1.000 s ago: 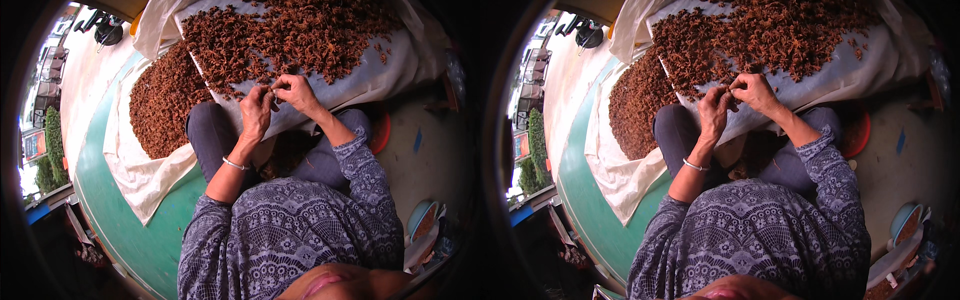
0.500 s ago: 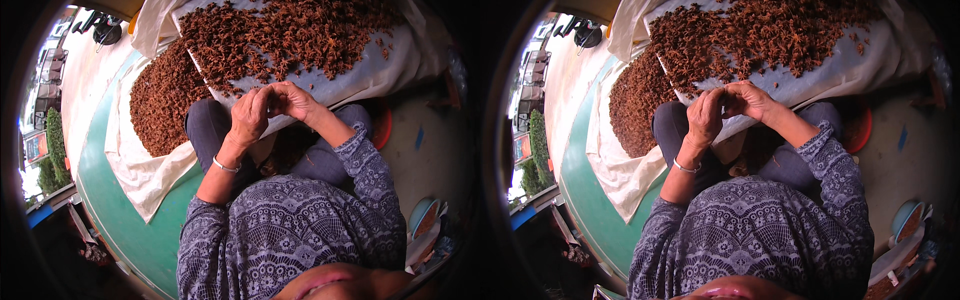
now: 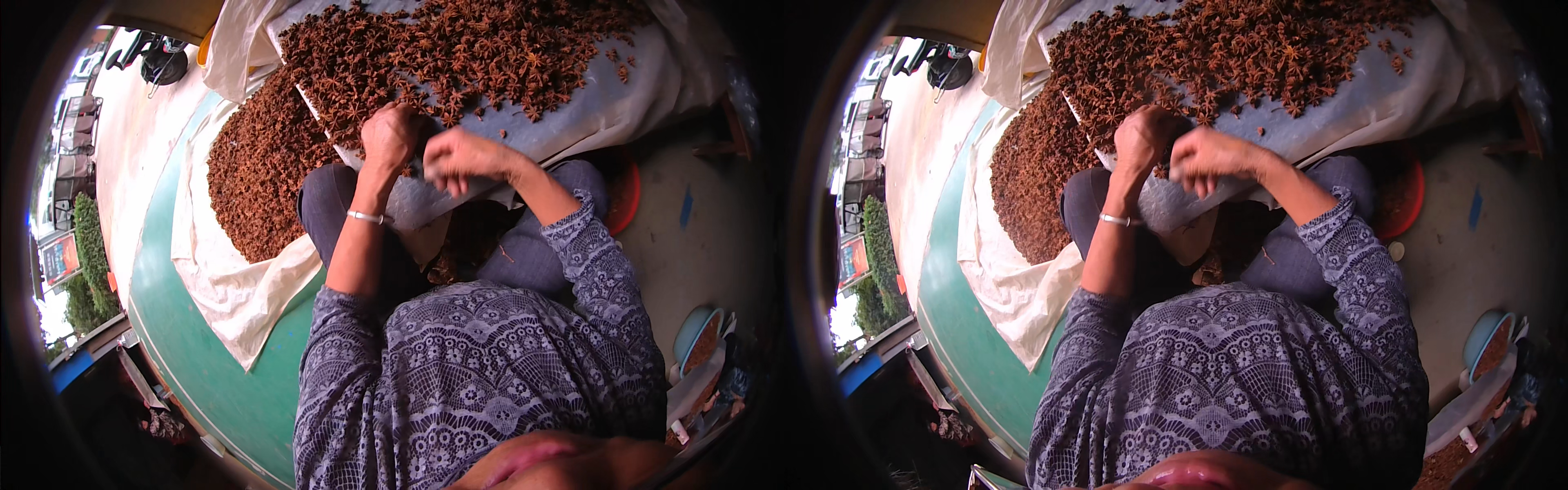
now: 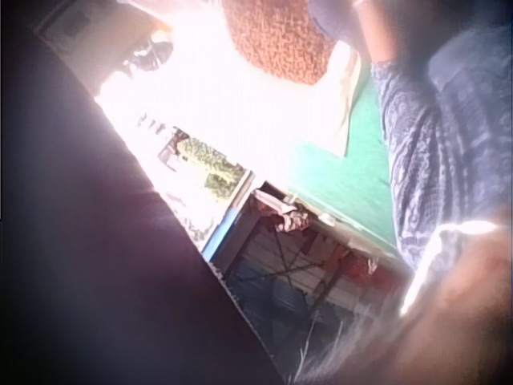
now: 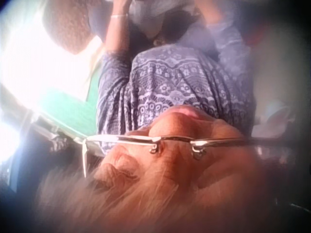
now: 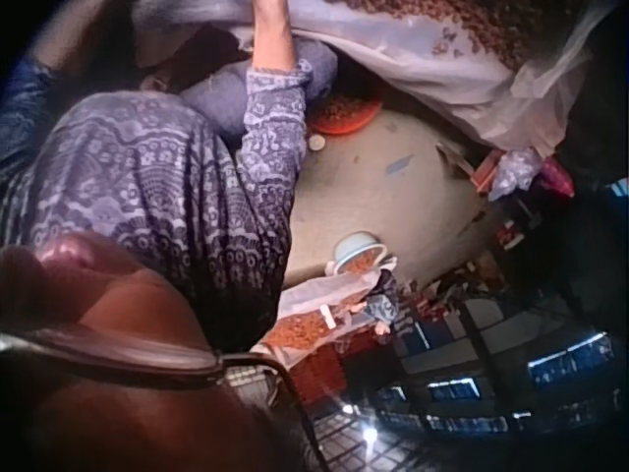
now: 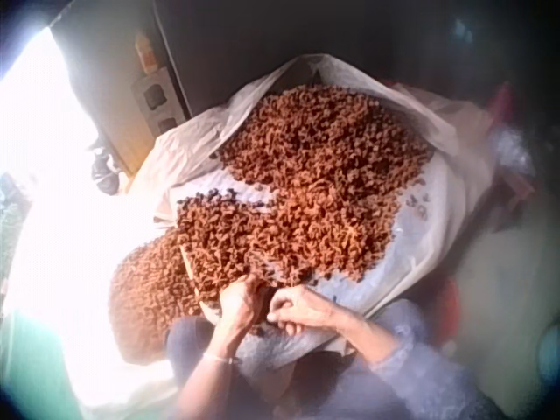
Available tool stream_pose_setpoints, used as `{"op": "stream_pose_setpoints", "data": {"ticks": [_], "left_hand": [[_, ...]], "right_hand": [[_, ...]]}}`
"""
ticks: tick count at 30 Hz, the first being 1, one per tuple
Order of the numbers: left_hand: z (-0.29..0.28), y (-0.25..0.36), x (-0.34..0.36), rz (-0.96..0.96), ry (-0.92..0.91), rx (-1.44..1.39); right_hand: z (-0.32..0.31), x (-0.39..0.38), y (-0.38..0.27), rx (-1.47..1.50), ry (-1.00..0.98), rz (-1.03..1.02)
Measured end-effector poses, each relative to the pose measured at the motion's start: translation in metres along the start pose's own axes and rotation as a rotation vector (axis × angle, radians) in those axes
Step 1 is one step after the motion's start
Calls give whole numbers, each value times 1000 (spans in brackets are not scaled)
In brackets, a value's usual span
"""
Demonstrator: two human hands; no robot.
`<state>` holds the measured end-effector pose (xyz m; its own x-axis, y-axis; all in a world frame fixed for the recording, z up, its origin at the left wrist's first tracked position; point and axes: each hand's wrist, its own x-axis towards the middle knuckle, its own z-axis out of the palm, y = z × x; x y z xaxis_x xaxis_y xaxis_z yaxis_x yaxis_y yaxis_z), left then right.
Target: The person sits on the floor and uses both hands to pick up star anise from a large pile on a white sack, removing stems and debris before placing the cleaned pieces into a separate pile.
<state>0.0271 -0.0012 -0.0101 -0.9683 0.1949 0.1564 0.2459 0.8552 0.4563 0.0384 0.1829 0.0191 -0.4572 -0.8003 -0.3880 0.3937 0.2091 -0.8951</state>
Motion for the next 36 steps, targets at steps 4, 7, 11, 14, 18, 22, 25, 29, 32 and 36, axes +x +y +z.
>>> {"op": "stream_pose_setpoints", "data": {"ticks": [4, 7, 11, 14, 18, 22, 25, 29, 32, 36], "left_hand": [[-4, 8, 17, -184, -28, -142], [-9, 17, 26, -229, -5, -442], [-21, 16, 28, -398, -23, -1385], [-24, 22, 15, -225, -120, -2211], [-40, 30, -18, 228, -716, -1639], [-33, 45, -11, -55, -239, -287], [16, 8, 3, 64, 56, 186], [22, 5, 21, 18, 7, 32], [12, 1, 35, -126, -55, -58], [0, 3, 45, -43, 26, 91]], "right_hand": [[-26, 13, -6, -388, 656, -169], [-36, 34, 5, -819, 735, -372], [-31, 39, -13, -592, 682, -547], [-25, 27, -26, 288, 508, -570], [-45, 18, -27, 320, 760, -617], [-66, 24, 0, -589, 1117, -435], [-51, 36, 3, -627, 1090, -524], [-48, 36, 1, -588, 941, -330], [-49, 49, 8, -672, 896, -324], [-45, 56, 8, -606, 857, -354]]}}
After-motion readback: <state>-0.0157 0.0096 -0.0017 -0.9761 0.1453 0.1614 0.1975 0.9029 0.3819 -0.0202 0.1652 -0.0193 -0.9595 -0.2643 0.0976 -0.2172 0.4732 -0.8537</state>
